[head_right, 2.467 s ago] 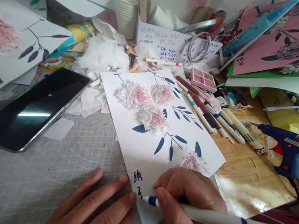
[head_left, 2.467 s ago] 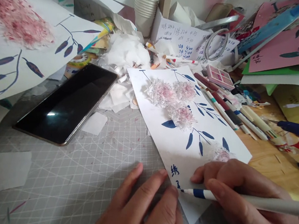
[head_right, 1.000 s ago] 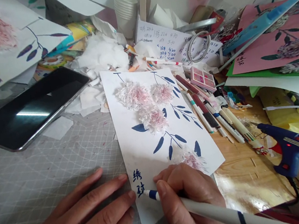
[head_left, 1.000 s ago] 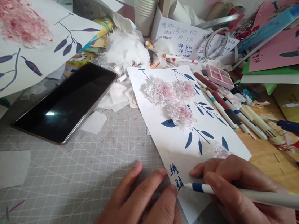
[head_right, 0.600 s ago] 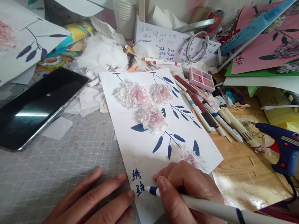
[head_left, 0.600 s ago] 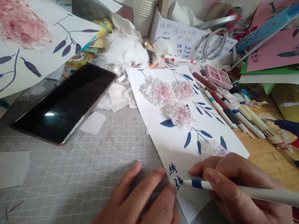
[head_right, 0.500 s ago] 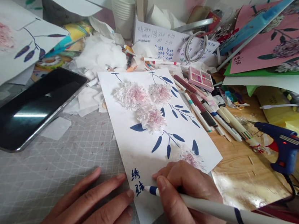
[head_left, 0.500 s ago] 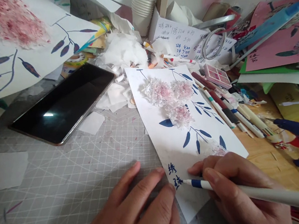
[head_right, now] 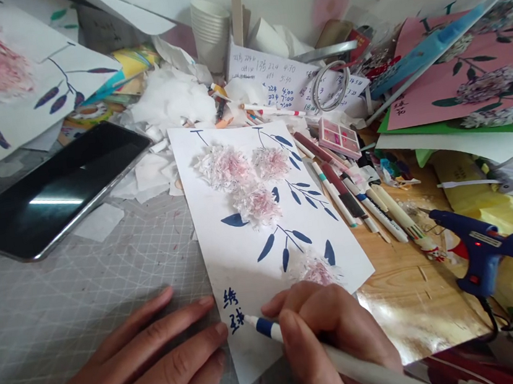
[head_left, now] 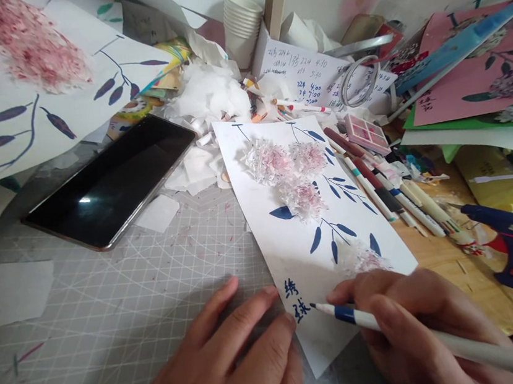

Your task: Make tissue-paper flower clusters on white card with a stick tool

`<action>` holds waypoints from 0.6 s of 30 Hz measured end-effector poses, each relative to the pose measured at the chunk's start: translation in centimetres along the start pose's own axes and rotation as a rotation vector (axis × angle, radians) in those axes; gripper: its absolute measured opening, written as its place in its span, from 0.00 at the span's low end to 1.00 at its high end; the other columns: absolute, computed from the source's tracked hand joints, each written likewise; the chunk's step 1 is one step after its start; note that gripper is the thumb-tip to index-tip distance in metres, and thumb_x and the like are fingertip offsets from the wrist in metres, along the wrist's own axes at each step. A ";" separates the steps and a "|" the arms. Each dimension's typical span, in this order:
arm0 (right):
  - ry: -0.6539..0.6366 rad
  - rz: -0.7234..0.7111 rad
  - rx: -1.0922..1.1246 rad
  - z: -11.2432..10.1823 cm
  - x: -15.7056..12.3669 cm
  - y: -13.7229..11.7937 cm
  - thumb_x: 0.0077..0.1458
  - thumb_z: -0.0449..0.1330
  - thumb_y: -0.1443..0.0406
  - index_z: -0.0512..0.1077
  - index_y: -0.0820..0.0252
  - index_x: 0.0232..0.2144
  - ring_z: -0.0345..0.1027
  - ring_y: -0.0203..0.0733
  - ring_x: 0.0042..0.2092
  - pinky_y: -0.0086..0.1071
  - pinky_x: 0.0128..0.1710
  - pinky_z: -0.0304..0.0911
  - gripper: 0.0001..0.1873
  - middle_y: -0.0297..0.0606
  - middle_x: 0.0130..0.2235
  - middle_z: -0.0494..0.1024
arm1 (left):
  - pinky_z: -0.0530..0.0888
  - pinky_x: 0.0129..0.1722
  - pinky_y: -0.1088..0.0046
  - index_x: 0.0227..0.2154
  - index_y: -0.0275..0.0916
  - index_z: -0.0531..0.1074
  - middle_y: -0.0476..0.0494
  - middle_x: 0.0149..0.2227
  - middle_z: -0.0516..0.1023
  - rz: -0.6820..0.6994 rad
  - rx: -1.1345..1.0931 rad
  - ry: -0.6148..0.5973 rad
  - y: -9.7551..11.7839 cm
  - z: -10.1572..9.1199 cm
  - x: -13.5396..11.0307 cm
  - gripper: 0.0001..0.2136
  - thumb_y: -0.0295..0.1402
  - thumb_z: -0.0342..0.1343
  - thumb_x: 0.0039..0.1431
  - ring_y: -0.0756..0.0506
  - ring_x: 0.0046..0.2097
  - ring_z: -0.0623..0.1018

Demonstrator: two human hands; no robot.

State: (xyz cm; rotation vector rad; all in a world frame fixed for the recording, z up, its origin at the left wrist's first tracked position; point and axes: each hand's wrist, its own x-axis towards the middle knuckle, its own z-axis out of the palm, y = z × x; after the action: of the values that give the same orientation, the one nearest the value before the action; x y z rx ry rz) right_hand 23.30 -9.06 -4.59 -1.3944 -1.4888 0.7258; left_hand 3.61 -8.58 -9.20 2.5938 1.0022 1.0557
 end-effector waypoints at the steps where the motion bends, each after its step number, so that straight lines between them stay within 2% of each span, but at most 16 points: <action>1: -0.017 -0.021 0.021 -0.2 -0.2 0.0 0.56 0.55 0.72 0.65 0.56 0.24 0.73 0.38 0.31 0.33 0.34 0.70 0.10 0.30 0.22 0.70 | 0.58 0.64 0.59 0.37 0.41 0.76 0.51 0.43 0.79 0.005 -0.006 0.008 0.0 0.0 0.1 0.12 0.30 0.47 0.65 0.45 0.53 0.73; 4: -0.099 -0.039 0.019 -0.8 -0.9 0.2 0.56 0.55 0.73 0.66 0.57 0.25 0.72 0.38 0.29 0.33 0.32 0.71 0.10 0.31 0.23 0.71 | 0.57 0.63 0.57 0.35 0.40 0.76 0.49 0.41 0.79 0.014 -0.012 0.004 0.2 -0.3 0.4 0.10 0.28 0.49 0.63 0.43 0.52 0.74; 7: -0.117 0.002 -0.015 -0.9 -1.2 0.2 0.56 0.55 0.72 0.66 0.57 0.24 0.74 0.39 0.31 0.29 0.29 0.69 0.10 0.32 0.23 0.72 | 0.59 0.63 0.57 0.33 0.41 0.76 0.50 0.37 0.79 0.060 -0.036 -0.006 0.3 -0.7 0.8 0.11 0.27 0.48 0.63 0.44 0.51 0.74; 14: -0.187 -0.070 -0.168 -0.7 -0.9 -0.5 0.54 0.57 0.71 0.65 0.57 0.23 0.74 0.39 0.29 0.28 0.26 0.65 0.09 0.32 0.23 0.74 | 0.61 0.61 0.61 0.28 0.41 0.75 0.53 0.33 0.79 0.130 -0.075 0.000 0.2 -0.3 0.9 0.13 0.26 0.46 0.64 0.47 0.47 0.75; 18: -0.116 -0.072 -0.217 -0.6 -0.9 -0.2 0.54 0.57 0.71 0.66 0.57 0.23 0.72 0.37 0.27 0.27 0.23 0.62 0.09 0.33 0.24 0.75 | 0.61 0.61 0.60 0.30 0.40 0.76 0.52 0.33 0.79 0.105 -0.068 -0.042 0.5 -0.7 1.1 0.11 0.26 0.49 0.63 0.46 0.47 0.75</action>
State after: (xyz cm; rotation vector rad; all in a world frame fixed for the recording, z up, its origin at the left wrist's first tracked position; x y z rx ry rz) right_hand 23.70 -10.10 -4.38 -1.4712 -1.7421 0.6235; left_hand 3.97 -8.34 -7.90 2.6269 0.8137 1.0352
